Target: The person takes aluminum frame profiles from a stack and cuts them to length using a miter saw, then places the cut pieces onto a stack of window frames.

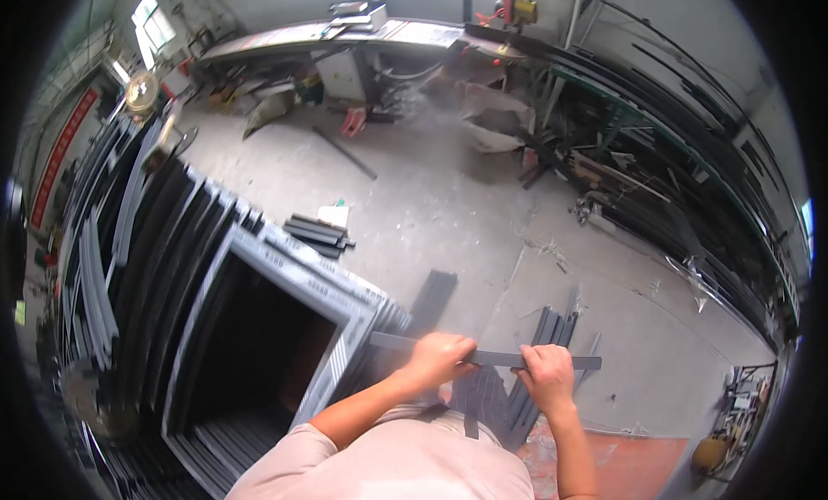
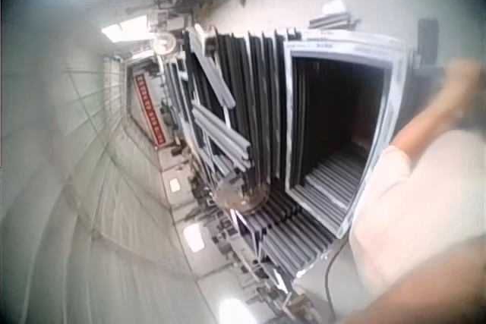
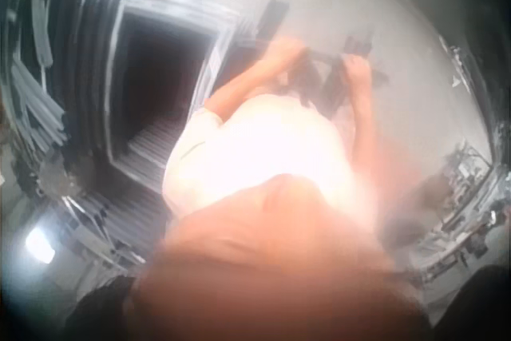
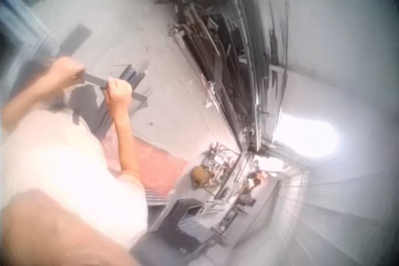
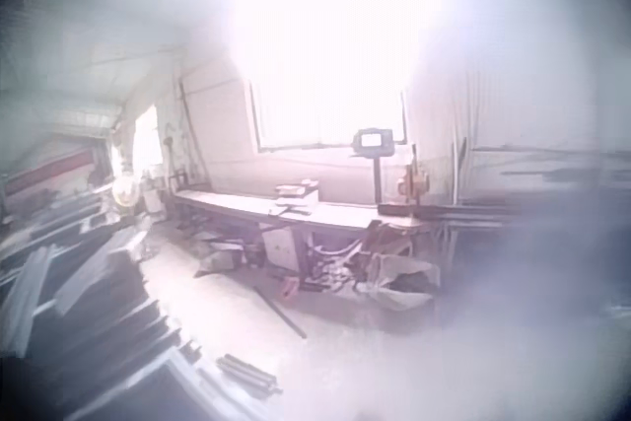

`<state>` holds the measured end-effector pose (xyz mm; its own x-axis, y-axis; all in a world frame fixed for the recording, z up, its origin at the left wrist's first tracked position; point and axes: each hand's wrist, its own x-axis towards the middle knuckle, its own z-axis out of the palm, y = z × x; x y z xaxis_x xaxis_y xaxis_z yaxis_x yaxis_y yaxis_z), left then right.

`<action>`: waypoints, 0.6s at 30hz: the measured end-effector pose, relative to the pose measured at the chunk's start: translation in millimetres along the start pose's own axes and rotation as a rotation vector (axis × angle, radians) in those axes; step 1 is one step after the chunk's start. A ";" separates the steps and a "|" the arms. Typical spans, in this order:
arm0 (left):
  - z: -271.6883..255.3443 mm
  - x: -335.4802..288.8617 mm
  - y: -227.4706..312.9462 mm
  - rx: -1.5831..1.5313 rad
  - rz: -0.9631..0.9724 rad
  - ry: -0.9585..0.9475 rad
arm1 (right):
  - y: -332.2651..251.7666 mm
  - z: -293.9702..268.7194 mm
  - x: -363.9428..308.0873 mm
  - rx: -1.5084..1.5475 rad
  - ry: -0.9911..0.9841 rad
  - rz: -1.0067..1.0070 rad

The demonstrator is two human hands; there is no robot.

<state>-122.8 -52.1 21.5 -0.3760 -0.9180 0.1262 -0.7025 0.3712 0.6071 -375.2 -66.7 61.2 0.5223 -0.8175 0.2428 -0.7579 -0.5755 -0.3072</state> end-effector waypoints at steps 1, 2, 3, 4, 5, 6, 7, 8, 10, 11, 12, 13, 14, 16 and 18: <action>-5.6 22.6 -12.2 -0.002 0.033 -0.010 | 8.6 -1.2 17.2 -0.011 -0.013 0.002; -10.5 44.5 -22.7 0.009 0.022 -0.045 | 21.7 2.8 33.8 -0.024 0.004 0.025; -14.8 68.6 -34.5 0.023 0.009 -0.080 | 36.5 9.4 50.3 -0.027 -0.004 0.030; -15.4 89.1 -44.8 0.026 0.022 -0.088 | 50.8 15.7 63.0 -0.021 -0.020 0.028; -16.2 111.1 -56.1 0.041 0.048 -0.056 | 64.2 20.8 78.4 -0.013 -0.012 0.038; -17.6 134.4 -67.2 0.057 0.072 -0.022 | 79.0 24.4 94.9 -0.012 -0.002 0.048; -19.3 159.9 -76.2 0.064 0.082 -0.027 | 94.8 27.9 112.5 0.006 0.023 0.074; -19.1 191.0 -84.6 0.090 0.094 -0.034 | 115.3 32.6 133.0 0.023 0.052 0.092; -24.8 249.4 -98.7 0.137 0.110 -0.037 | 157.6 43.3 172.1 0.040 0.092 0.112; -25.4 279.6 -112.0 0.153 0.092 -0.057 | 180.4 49.8 195.3 0.051 0.102 0.115; -27.4 310.3 -127.2 0.171 0.071 -0.076 | 202.0 56.5 221.6 0.063 0.113 0.116; -34.0 336.7 -140.0 0.190 0.073 -0.075 | 215.6 59.8 246.8 0.058 0.125 0.106; -42.3 362.6 -153.2 0.209 0.065 -0.054 | 231.9 60.9 277.9 0.069 0.140 0.100; -65.5 412.6 -177.7 0.240 0.060 -0.036 | 263.6 61.6 343.0 0.077 0.118 0.063; -94.5 448.6 -198.2 0.290 -0.028 0.120 | 286.9 56.3 416.0 0.090 0.127 -0.007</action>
<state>-95.1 -550.7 32.0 -0.2920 -0.9320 0.2148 -0.8613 0.3539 0.3646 -353.4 -573.3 22.3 0.4691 -0.8074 0.3579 -0.7137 -0.5853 -0.3848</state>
